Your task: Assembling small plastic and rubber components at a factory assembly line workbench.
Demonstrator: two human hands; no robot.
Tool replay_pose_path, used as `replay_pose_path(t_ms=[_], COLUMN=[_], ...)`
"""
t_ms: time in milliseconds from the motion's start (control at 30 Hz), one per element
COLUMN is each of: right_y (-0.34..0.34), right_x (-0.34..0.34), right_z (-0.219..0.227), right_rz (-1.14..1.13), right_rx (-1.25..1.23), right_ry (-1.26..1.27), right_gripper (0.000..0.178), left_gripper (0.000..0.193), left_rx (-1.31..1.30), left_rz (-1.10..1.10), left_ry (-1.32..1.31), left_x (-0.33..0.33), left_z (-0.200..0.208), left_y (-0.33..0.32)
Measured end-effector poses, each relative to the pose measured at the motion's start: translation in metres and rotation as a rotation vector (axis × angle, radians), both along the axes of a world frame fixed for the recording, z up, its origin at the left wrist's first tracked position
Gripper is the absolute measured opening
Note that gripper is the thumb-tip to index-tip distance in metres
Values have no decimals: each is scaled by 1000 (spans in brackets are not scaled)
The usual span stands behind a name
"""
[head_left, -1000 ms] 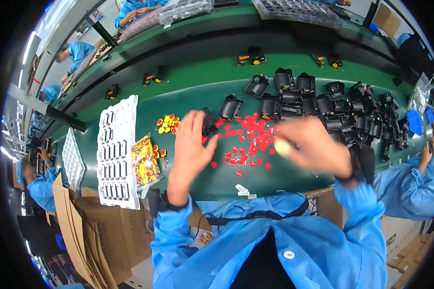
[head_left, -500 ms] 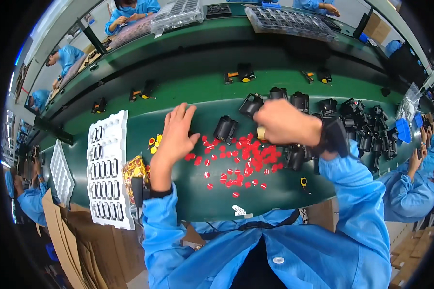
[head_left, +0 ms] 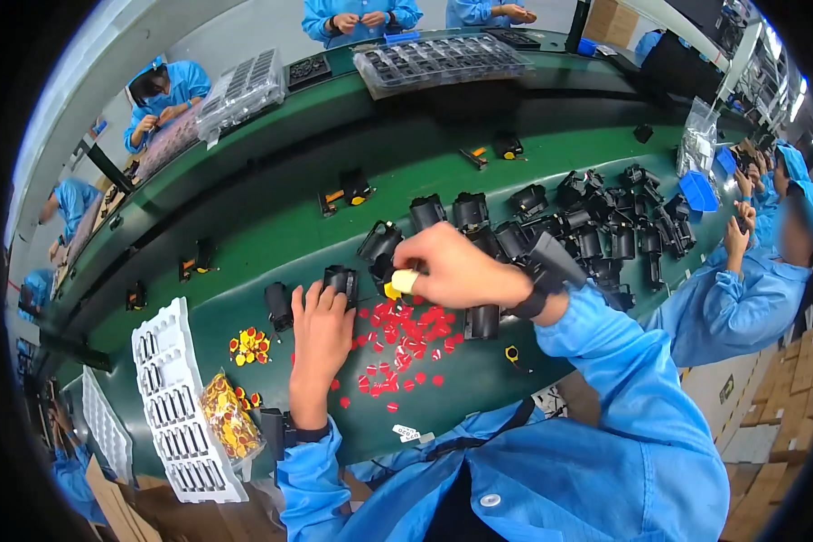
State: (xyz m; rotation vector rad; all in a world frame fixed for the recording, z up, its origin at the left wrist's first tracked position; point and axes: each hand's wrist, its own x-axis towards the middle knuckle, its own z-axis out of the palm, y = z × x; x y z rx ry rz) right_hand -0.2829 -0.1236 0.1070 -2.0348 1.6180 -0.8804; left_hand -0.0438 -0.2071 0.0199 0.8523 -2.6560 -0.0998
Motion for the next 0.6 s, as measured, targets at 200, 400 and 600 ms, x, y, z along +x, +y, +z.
replay_pose_path(t_ms=[200,400,600], right_y=[18,-26,-2], right_x=[-105,-300,-620], right_z=[47,23,-106], right_rz=[-274,-577,-535], right_rx=[-228,-51,-208], right_ry=[-187,531,611], right_gripper=[14,24,28], left_gripper=[31,23,9], left_rx=[5,-118,-242], left_rz=[129,282,781], left_ry=[97,344,321], left_x=[2,87,240], left_z=[9,66,71], left_y=[8,76,51])
